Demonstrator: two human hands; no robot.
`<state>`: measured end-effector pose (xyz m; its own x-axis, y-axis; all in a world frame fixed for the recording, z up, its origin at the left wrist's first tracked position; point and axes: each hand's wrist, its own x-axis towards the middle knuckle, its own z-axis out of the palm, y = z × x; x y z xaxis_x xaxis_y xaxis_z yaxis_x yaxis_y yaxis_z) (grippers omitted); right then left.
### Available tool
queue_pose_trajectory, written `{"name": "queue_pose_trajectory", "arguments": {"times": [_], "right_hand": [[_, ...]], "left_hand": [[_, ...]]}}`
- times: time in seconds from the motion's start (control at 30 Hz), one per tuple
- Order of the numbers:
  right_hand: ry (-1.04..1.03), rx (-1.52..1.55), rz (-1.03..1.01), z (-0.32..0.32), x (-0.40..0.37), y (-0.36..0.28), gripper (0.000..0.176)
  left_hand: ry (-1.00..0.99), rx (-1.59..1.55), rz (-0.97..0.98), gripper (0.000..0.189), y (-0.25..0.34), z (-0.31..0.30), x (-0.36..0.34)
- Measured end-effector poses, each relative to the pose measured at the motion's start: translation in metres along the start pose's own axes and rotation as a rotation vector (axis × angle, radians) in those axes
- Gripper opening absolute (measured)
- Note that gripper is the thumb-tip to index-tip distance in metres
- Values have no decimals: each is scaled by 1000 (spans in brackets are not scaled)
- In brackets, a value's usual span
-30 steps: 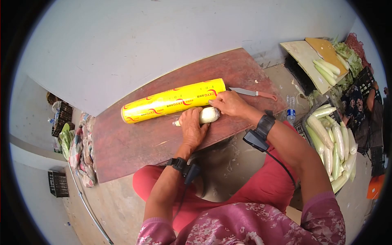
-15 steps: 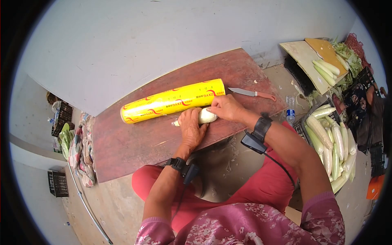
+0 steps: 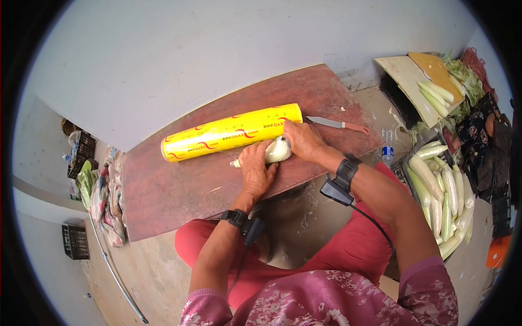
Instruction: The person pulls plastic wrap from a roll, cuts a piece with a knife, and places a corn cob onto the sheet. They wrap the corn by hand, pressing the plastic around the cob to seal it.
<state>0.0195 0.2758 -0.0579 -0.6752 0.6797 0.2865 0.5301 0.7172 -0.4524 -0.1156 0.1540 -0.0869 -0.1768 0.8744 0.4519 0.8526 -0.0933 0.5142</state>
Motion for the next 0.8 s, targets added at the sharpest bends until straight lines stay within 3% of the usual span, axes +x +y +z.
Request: {"name": "queue_pose_trajectory", "arguments": {"times": [0.17, 0.27, 0.37, 0.47, 0.67, 0.8], "right_hand": [[65, 70, -102, 1, 2, 4, 11], [-169, 462, 218, -6, 3, -2, 7], [-270, 820, 396, -7, 6, 1, 5], [-302, 1034, 423, -5, 5, 4, 6], [-226, 1033, 388, 1, 5, 11, 14], [90, 372, 87, 16, 5, 12, 8]], "left_hand": [[-66, 68, 97, 63, -5, -1, -2], [-62, 96, 143, 61, -7, 0, -5], [-75, 106, 149, 59, -7, 0, -5], [-82, 104, 145, 58, -7, 0, -5], [-80, 92, 142, 57, -8, 1, -6], [-73, 74, 136, 57, -7, 0, -6]]}}
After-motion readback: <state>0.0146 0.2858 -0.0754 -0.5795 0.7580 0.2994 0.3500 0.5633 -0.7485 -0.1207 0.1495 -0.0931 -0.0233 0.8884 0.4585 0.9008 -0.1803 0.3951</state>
